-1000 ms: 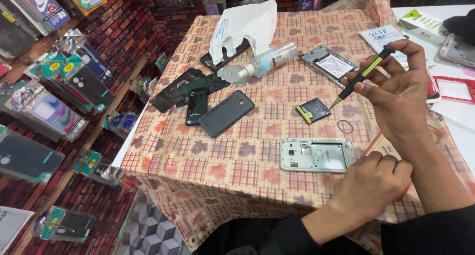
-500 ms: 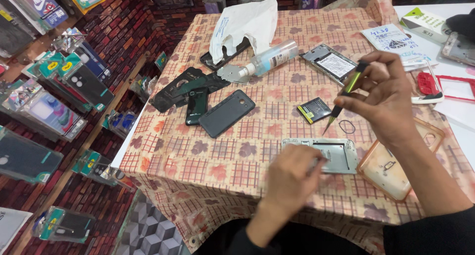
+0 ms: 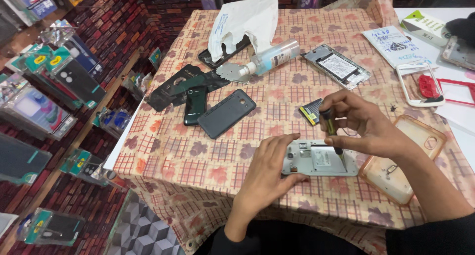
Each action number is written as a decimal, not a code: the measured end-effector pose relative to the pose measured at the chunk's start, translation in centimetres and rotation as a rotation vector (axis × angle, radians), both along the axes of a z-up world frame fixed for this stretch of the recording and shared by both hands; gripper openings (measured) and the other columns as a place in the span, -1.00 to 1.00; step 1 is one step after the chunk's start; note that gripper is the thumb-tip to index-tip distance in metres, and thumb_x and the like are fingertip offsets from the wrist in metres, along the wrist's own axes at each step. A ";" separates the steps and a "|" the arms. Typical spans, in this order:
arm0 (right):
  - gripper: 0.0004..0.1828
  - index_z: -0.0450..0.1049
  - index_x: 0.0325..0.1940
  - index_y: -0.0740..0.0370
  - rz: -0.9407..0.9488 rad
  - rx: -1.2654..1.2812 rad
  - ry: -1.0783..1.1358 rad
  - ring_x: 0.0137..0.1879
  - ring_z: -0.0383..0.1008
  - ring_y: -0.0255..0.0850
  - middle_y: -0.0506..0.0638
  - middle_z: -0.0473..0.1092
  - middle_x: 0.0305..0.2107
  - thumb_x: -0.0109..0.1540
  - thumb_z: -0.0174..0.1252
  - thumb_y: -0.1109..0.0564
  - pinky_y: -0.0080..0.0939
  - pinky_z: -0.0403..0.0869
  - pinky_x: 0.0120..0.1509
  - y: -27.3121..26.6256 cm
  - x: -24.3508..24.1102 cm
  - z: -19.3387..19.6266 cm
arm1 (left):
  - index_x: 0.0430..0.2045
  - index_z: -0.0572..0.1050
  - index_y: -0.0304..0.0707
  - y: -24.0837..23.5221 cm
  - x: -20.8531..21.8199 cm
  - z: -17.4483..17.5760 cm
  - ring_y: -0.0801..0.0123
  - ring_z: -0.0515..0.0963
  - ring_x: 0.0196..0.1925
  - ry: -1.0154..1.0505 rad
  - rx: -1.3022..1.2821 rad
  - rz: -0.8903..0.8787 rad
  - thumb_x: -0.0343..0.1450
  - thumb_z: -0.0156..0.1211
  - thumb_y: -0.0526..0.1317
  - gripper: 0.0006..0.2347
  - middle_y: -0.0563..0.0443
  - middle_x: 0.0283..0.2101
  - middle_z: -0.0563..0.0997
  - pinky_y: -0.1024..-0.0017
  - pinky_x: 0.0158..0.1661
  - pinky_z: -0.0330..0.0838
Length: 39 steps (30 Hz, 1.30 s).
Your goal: The person uses a screwdriver to remove screws from the back of a white mobile phone, then lifts the back cover to expose the internal components. The person continues to unscrew and remove parts from the phone's interior.
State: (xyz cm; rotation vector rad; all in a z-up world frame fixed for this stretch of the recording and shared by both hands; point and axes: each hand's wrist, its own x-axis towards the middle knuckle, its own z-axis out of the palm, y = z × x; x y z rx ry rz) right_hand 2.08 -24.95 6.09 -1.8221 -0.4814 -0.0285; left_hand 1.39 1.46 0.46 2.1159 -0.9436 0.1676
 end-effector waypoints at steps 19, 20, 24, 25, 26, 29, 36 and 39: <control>-0.31 0.22 0.26 0.14 -0.232 0.305 -0.152 0.02 0.51 -0.25 0.07 0.45 -0.14 0.13 0.28 0.45 -0.22 0.59 0.08 -1.0 0.1 1.0 | 0.15 0.33 -0.24 0.4 -0.6 0.9 -0.06 0.12 0.51 0.079 -0.162 0.038 0.22 0.35 -0.43 -0.44 -0.16 0.36 0.28 0.06 0.41 0.11; -0.31 0.21 0.26 0.14 -0.246 0.289 -0.156 0.03 0.52 -0.25 0.07 0.45 -0.14 0.13 0.29 0.45 -0.21 0.60 0.09 -1.0 0.0 0.9 | 0.16 0.33 -0.24 0.4 -0.6 0.8 -0.06 0.12 0.51 0.082 -0.157 0.038 0.23 0.34 -0.42 -0.44 -0.16 0.36 0.28 0.05 0.42 0.10; -0.37 0.23 0.20 0.21 -0.244 0.158 -0.115 -0.03 0.60 -0.13 0.16 0.46 -0.22 0.12 0.29 0.42 -0.07 0.71 0.09 -1.6 -0.6 0.9 | 0.20 0.30 -0.27 0.4 0.0 0.6 -0.14 0.05 0.53 0.101 -0.087 0.011 0.27 0.34 -0.39 -0.44 -0.24 0.40 0.20 -0.02 0.42 0.00; -0.38 0.24 0.19 0.22 -0.226 0.108 -0.156 -0.01 0.60 -0.11 0.17 0.47 -0.21 0.11 0.29 0.42 -0.06 0.71 0.11 -1.9 -0.8 0.8 | 0.21 0.30 -0.26 0.4 0.0 0.6 -0.16 0.06 0.53 0.094 -0.058 0.003 0.29 0.31 -0.37 -0.45 -0.26 0.40 0.19 -0.03 0.42 0.01; -0.39 0.25 0.17 0.24 -0.208 0.057 -0.196 0.01 0.60 -0.10 0.18 0.48 -0.19 0.10 0.29 0.42 -0.04 0.71 0.13 -2.3 -1.2 0.7 | 0.22 0.30 -0.25 0.4 0.1 0.4 -0.18 0.06 0.53 0.089 -0.030 -0.005 0.31 0.29 -0.36 -0.47 -0.27 0.40 0.18 -0.05 0.42 0.02; -0.39 0.24 0.17 0.25 -0.281 -0.042 -0.234 0.05 0.61 -0.09 0.17 0.48 -0.19 0.10 0.28 0.43 -0.03 0.71 0.16 -3.8 -1.9 0.5 | 0.21 0.36 -0.16 0.2 -0.1 -0.1 -0.32 -0.01 0.53 -0.017 0.101 -0.034 0.35 0.18 -0.37 -0.53 -0.28 0.44 0.19 -0.16 0.41 -0.04; -0.31 0.21 0.24 0.19 -0.417 -0.041 -0.182 0.06 0.61 -0.16 0.10 0.47 -0.15 0.07 0.29 0.40 -0.10 0.72 0.08 -8.2 -3.3 0.1 | 0.13 0.49 0.03 -0.7 -0.4 -0.4 -0.25 0.01 0.54 -0.160 0.227 -0.081 0.25 0.07 -0.45 -0.48 -0.21 0.46 0.27 -0.35 0.42 -0.32; -0.36 0.33 0.12 0.23 -0.286 -0.155 -0.163 -0.09 0.66 -0.13 0.12 0.53 -0.28 -0.01 0.34 0.40 -0.07 0.75 -0.01 -9.6 -3.1 -0.3 | 0.10 0.48 -0.05 -1.4 -0.8 -0.3 -0.23 0.03 0.54 -0.143 0.278 -0.059 0.24 0.10 -0.43 -0.51 -0.24 0.40 0.29 -0.37 0.41 -0.33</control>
